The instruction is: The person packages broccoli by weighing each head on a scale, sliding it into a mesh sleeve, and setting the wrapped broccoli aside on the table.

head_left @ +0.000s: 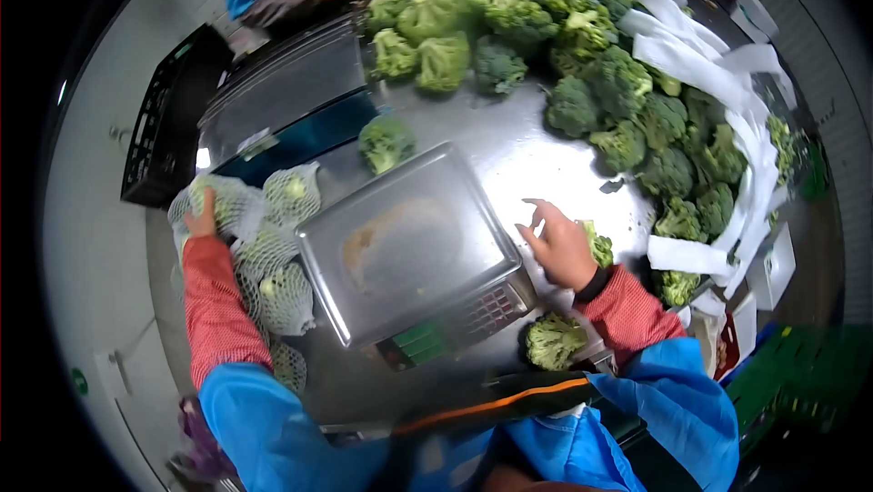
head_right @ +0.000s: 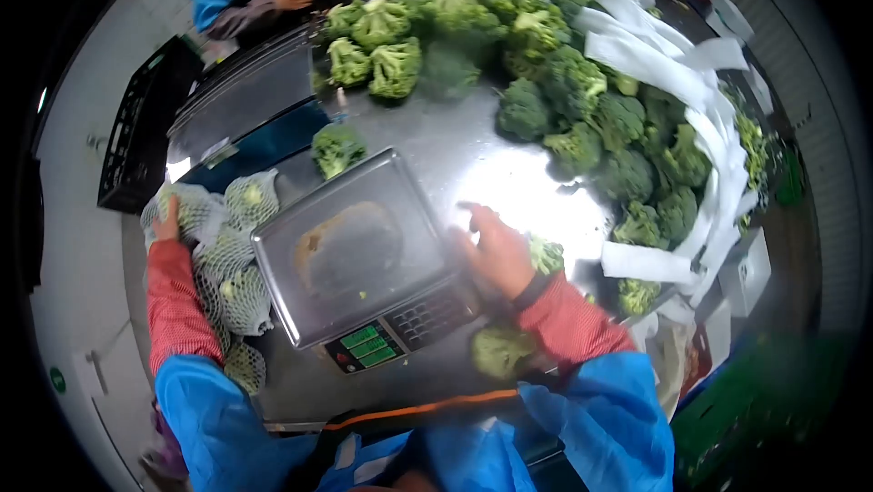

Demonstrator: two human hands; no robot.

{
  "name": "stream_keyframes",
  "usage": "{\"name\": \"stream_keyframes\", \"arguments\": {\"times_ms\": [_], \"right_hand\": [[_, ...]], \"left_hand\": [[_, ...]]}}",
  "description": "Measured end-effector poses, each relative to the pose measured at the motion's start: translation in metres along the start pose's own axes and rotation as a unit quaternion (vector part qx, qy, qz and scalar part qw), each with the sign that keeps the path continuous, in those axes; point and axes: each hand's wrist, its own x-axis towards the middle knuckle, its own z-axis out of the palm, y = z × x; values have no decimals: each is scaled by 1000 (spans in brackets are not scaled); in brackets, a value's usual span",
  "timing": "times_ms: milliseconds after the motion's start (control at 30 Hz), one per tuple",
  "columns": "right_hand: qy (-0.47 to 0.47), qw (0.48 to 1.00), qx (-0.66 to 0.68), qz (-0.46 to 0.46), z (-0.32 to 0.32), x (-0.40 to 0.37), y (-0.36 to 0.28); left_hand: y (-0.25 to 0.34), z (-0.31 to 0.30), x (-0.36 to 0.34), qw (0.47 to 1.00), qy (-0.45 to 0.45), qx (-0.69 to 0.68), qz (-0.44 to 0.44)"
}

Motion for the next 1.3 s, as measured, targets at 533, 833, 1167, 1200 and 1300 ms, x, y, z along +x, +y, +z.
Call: {"name": "stream_keyframes", "arguments": {"times_ms": [533, 833, 1167, 1200, 1300], "right_hand": [[248, 914, -303, 109, -123, 167, 115], [181, 965, -166, -88, -102, 104, 25], [50, 902, -134, -407, 18, 16, -75], [45, 898, -139, -414, 27, 9, -75], [-15, 902, -106, -419, 22, -4, -81]], "left_hand": [[223, -141, -290, 972, 47, -7, 230], [244, -179, -408, 961, -40, -138, 237], [298, -185, -512, 894, -208, -296, 266], [297, -185, -521, 883, -231, -301, 278], [308, -188, -542, 861, -286, -297, 298]]}}
